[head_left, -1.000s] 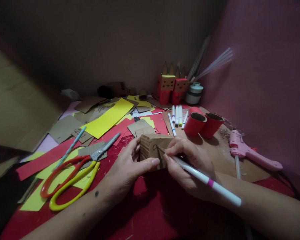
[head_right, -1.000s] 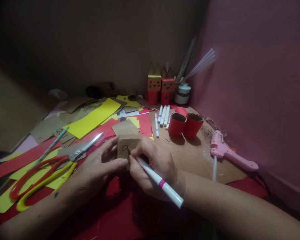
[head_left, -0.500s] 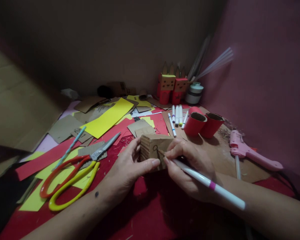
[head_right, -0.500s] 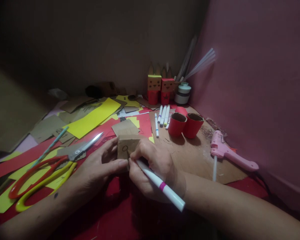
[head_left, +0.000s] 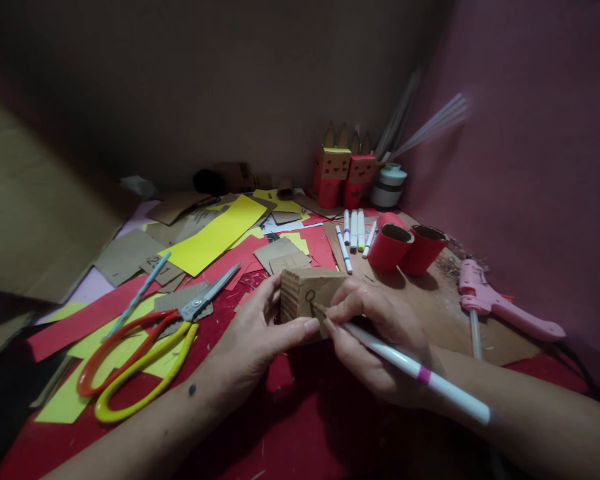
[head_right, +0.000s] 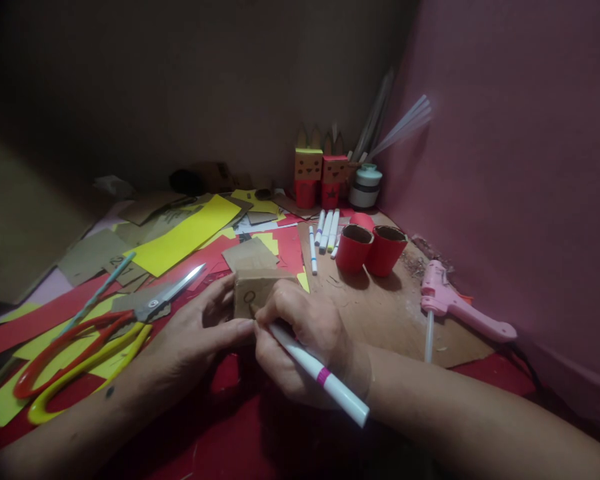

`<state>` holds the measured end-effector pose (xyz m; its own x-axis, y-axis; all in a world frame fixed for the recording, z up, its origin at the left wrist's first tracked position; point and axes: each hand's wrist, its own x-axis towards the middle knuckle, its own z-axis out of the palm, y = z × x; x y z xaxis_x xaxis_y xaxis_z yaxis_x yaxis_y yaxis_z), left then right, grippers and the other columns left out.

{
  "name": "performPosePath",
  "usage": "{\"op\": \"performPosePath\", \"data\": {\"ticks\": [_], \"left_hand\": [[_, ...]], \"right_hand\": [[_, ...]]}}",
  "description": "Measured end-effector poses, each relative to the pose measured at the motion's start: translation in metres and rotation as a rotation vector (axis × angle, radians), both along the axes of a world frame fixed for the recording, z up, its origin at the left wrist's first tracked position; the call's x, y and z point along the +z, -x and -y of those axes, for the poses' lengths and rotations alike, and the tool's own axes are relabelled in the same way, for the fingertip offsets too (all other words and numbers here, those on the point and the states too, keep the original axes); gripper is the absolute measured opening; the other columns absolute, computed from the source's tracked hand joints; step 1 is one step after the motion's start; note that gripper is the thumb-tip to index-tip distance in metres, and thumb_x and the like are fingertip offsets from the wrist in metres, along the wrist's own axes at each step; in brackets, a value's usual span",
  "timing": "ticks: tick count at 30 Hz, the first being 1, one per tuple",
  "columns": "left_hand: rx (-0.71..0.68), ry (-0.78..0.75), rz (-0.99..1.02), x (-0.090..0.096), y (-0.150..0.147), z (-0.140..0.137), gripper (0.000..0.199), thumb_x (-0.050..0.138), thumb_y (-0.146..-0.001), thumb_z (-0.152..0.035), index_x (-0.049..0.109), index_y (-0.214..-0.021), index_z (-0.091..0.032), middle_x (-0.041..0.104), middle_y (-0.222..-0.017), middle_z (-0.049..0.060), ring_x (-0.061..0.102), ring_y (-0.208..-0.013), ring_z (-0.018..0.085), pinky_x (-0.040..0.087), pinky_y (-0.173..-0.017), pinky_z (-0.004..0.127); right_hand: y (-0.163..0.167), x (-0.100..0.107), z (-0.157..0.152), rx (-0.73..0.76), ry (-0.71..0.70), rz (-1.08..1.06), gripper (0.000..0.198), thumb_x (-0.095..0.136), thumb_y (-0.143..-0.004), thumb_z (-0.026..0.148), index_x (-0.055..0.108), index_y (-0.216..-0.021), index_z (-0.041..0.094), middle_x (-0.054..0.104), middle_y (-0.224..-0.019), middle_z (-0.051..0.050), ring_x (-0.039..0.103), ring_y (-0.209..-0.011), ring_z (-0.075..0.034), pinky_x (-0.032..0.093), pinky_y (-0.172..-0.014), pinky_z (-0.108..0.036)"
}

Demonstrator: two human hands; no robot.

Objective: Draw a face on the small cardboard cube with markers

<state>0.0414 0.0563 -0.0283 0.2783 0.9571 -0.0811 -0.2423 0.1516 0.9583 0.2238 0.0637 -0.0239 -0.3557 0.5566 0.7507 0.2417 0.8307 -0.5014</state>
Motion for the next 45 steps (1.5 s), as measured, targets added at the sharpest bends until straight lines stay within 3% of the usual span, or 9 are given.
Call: {"op": "performPosePath", "data": {"ticks": [10, 23, 45], "left_hand": [[0.003, -0.007, 0.004, 0.0017, -0.0009, 0.0000, 0.051, 0.080, -0.078, -0.019, 0.061, -0.125, -0.026, 0.070, -0.132, 0.003, 0.062, -0.125, 0.026, 0.050, -0.101, 0.033], [-0.005, 0.007, 0.002, 0.0011, -0.0003, 0.0002, 0.055, 0.074, -0.074, -0.006, 0.061, -0.124, -0.025, 0.069, -0.133, 0.003, 0.061, -0.126, 0.027, 0.050, -0.101, 0.034], [0.011, -0.006, 0.005, -0.0005, -0.0019, 0.0001, 0.056, 0.081, -0.074, -0.018, 0.060, -0.125, -0.025, 0.068, -0.135, 0.006, 0.063, -0.124, 0.029, 0.048, -0.103, 0.037]], "right_hand": [[0.0022, -0.0042, 0.0003, 0.039, 0.036, -0.062, 0.017, 0.057, -0.086, 0.005, 0.055, -0.088, 0.021, 0.057, -0.074, 0.001, 0.052, -0.059, -0.011, 0.042, -0.052, -0.025], [0.0024, -0.0032, 0.0004, 0.024, 0.058, -0.081, 0.019, 0.058, -0.085, 0.005, 0.054, -0.091, 0.023, 0.059, -0.077, -0.001, 0.055, -0.060, -0.013, 0.046, -0.052, -0.027], [0.0021, -0.0076, 0.0014, -0.019, 0.120, -0.108, 0.018, 0.059, -0.087, 0.009, 0.052, -0.093, 0.024, 0.056, -0.077, 0.002, 0.054, -0.062, -0.011, 0.044, -0.052, -0.024]]}}
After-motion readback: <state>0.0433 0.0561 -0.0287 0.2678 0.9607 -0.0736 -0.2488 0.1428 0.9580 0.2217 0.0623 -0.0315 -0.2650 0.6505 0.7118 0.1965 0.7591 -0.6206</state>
